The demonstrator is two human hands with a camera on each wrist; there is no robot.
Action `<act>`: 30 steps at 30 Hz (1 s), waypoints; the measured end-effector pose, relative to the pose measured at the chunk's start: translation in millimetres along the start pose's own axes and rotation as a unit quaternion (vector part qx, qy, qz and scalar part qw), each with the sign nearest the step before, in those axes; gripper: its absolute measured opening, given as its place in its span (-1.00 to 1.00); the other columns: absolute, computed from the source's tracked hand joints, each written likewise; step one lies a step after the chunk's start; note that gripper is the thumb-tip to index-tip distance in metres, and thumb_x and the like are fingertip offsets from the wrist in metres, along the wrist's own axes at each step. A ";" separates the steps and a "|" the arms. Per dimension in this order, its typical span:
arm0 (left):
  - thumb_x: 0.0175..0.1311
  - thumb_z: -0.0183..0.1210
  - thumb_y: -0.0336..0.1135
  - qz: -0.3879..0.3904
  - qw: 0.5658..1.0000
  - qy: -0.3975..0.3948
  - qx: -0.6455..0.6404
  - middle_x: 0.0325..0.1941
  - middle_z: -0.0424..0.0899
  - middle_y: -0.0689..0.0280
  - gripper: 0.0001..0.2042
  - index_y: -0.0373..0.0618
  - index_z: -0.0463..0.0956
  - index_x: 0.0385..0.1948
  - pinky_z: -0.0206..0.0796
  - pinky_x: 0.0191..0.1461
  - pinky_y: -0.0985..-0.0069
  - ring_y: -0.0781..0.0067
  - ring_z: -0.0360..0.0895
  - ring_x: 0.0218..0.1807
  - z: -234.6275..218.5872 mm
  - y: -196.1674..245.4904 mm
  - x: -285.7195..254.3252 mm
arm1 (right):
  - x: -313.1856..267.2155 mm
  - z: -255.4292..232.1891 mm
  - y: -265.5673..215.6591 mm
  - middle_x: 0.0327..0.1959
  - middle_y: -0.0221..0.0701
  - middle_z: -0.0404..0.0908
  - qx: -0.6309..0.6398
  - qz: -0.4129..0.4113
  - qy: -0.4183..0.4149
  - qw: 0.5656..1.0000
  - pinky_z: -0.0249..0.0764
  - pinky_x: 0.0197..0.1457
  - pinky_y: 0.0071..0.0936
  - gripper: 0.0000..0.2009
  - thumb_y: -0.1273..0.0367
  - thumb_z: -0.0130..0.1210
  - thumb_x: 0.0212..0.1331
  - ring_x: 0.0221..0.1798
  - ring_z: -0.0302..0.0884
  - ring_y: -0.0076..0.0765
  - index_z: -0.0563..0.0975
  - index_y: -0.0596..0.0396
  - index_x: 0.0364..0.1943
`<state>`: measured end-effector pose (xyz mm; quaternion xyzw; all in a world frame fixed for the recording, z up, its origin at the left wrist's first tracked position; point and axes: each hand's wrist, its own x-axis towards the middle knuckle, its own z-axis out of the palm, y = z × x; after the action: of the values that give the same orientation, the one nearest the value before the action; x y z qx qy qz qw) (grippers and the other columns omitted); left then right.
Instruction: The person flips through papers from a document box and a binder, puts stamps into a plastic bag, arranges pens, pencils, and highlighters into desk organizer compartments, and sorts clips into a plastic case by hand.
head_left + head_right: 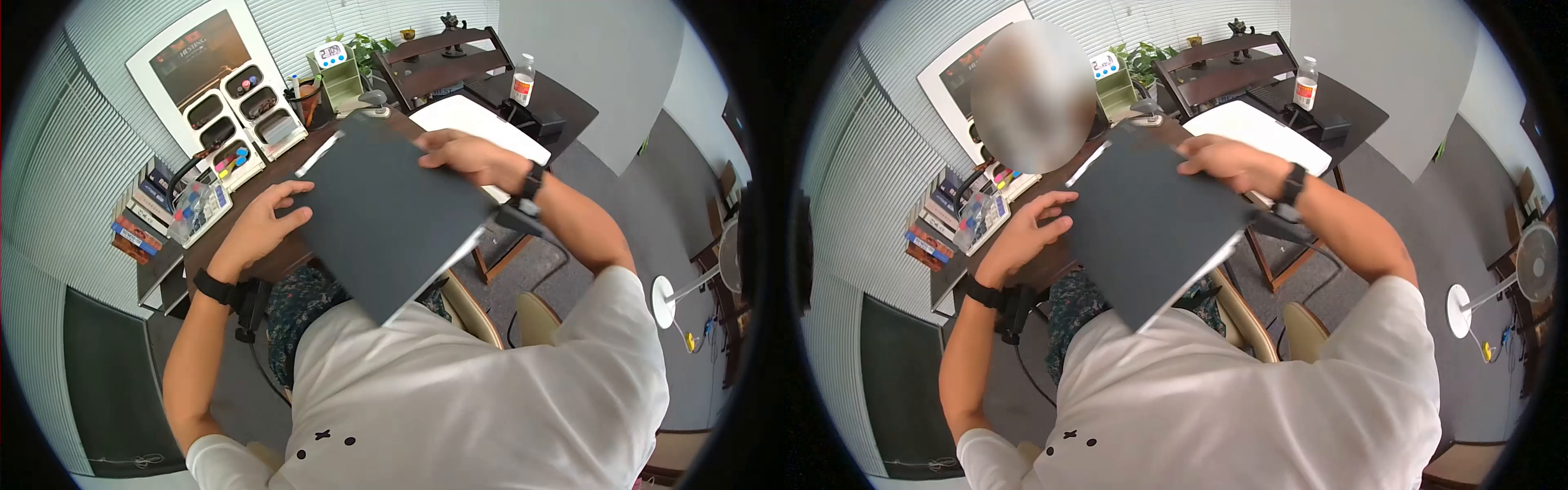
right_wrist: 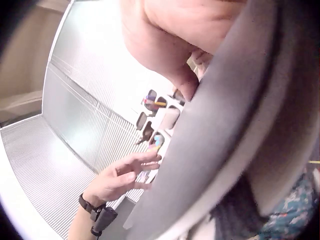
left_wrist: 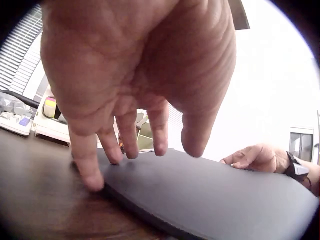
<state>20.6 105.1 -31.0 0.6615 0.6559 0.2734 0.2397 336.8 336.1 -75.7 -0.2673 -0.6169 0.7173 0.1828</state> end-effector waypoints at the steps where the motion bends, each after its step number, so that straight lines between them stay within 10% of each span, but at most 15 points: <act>1: 0.45 0.33 -0.19 -0.048 0.995 -0.013 -0.086 0.38 0.56 0.20 -0.50 -0.05 0.52 0.38 0.27 0.51 0.28 0.21 0.45 0.42 -1.3 5.3 -1.2 | -24.8 -10.6 -17.3 -0.06 -0.18 0.71 -0.006 0.021 0.031 0.999 0.82 -0.06 -0.39 -0.75 0.51 0.17 0.43 -0.12 0.79 -0.31 0.52 0.22 0.13; 9: 0.51 0.27 -0.10 -0.024 0.996 -0.046 0.074 0.40 0.55 0.21 -0.50 -0.01 0.49 0.40 0.36 0.40 0.29 0.20 0.50 0.38 -5.1 0.9 -6.2 | -103.4 -144.6 -34.6 -0.09 -0.35 0.69 -0.066 0.005 0.232 0.970 0.71 0.14 -0.37 -0.81 0.54 0.01 0.49 -0.11 0.73 -0.40 0.55 0.16 0.08; 15: 0.51 0.26 -0.05 0.017 0.990 -0.075 0.116 0.42 0.50 0.10 -0.48 -0.03 0.46 0.41 0.36 0.41 0.28 0.10 0.50 0.38 3.3 -0.8 -5.9 | -78.0 -267.4 -55.0 -0.13 -0.38 0.68 -0.145 0.036 0.186 0.971 0.69 0.06 -0.45 -0.82 0.53 -0.01 0.46 -0.17 0.71 -0.43 0.59 0.20 0.01; 22: 0.51 0.25 -0.03 0.041 0.982 -0.103 0.154 0.47 0.44 0.04 -0.45 -0.09 0.43 0.42 0.29 0.52 0.23 -0.01 0.45 0.43 4.3 -8.4 -6.6 | 7.7 -277.7 -4.5 0.03 -0.28 0.77 -0.211 -0.004 0.277 0.937 0.64 0.16 -0.37 -0.72 0.46 0.23 0.35 -0.05 0.76 -0.24 0.62 0.30 0.08; 30: 0.51 0.24 -0.03 0.065 0.974 -0.103 0.189 0.54 0.37 -0.01 -0.44 -0.11 0.43 0.42 0.23 0.57 0.22 -0.08 0.38 0.52 3.3 -22.8 -14.8 | 45.5 -288.5 23.4 0.02 0.05 0.74 -0.686 -0.004 0.209 0.697 0.62 0.19 -0.10 -0.58 0.36 0.37 0.01 0.07 0.73 0.18 0.66 0.30 -0.03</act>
<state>6.1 91.0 -49.5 0.7607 0.6229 0.0902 0.1585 478.2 586.2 -133.6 -0.4591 -0.8849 0.0205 0.0759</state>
